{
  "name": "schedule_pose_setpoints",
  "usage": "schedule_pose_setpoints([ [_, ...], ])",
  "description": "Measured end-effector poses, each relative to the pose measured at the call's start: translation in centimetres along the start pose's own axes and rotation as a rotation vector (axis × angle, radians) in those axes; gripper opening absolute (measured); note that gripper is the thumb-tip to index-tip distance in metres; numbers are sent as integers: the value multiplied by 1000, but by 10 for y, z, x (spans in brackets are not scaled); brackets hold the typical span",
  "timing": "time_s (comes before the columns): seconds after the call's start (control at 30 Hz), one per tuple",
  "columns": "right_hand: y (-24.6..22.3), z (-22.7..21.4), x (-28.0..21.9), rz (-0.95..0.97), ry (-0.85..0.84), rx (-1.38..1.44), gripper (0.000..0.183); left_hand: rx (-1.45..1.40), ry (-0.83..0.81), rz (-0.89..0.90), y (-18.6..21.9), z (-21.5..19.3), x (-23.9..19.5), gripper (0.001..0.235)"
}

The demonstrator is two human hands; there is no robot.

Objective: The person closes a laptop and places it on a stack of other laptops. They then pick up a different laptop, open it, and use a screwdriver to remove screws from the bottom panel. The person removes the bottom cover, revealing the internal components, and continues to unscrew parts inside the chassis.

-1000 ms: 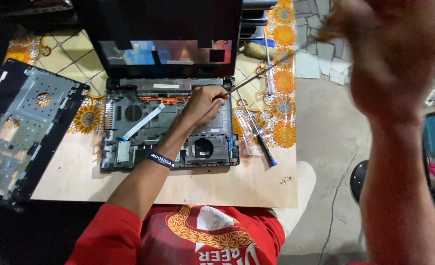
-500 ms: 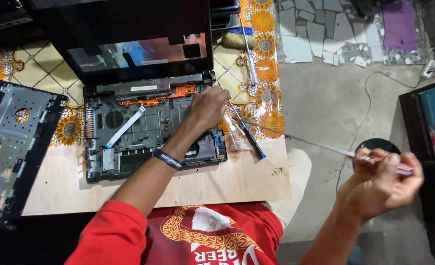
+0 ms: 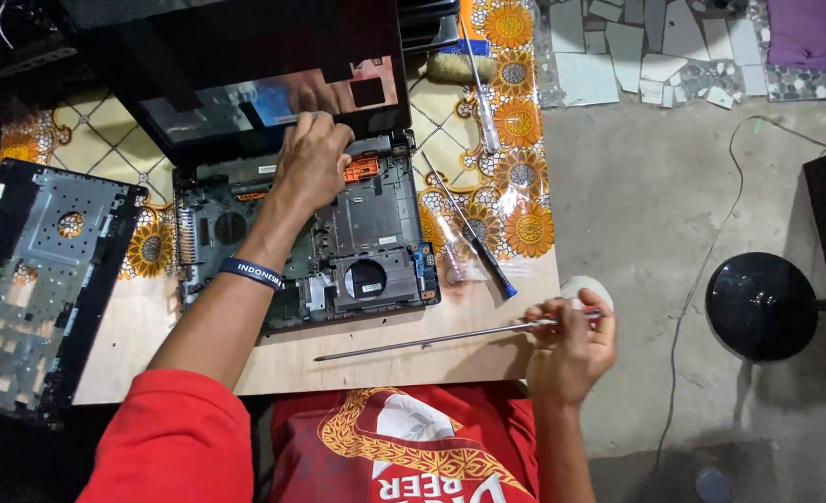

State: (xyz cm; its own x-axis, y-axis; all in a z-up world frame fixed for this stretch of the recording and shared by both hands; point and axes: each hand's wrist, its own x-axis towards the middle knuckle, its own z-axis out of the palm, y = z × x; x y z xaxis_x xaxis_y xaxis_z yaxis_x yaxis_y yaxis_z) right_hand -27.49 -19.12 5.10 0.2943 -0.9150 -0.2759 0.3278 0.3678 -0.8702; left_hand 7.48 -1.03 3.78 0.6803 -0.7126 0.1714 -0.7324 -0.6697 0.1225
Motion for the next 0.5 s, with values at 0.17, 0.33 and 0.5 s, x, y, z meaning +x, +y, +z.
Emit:
schedule_pose_setpoints([
  [0.17,23,18,-14,19,-69,24,26,83,72,167,-21,21,0,24],
  [0.33,42,14,-24,24,-138,-5,29,-14,-32,161,-14,-9,-11,29],
  [0.5,40,15,-26,-21,-183,-77,30,56,-137,62,-35,-33,-37,62],
])
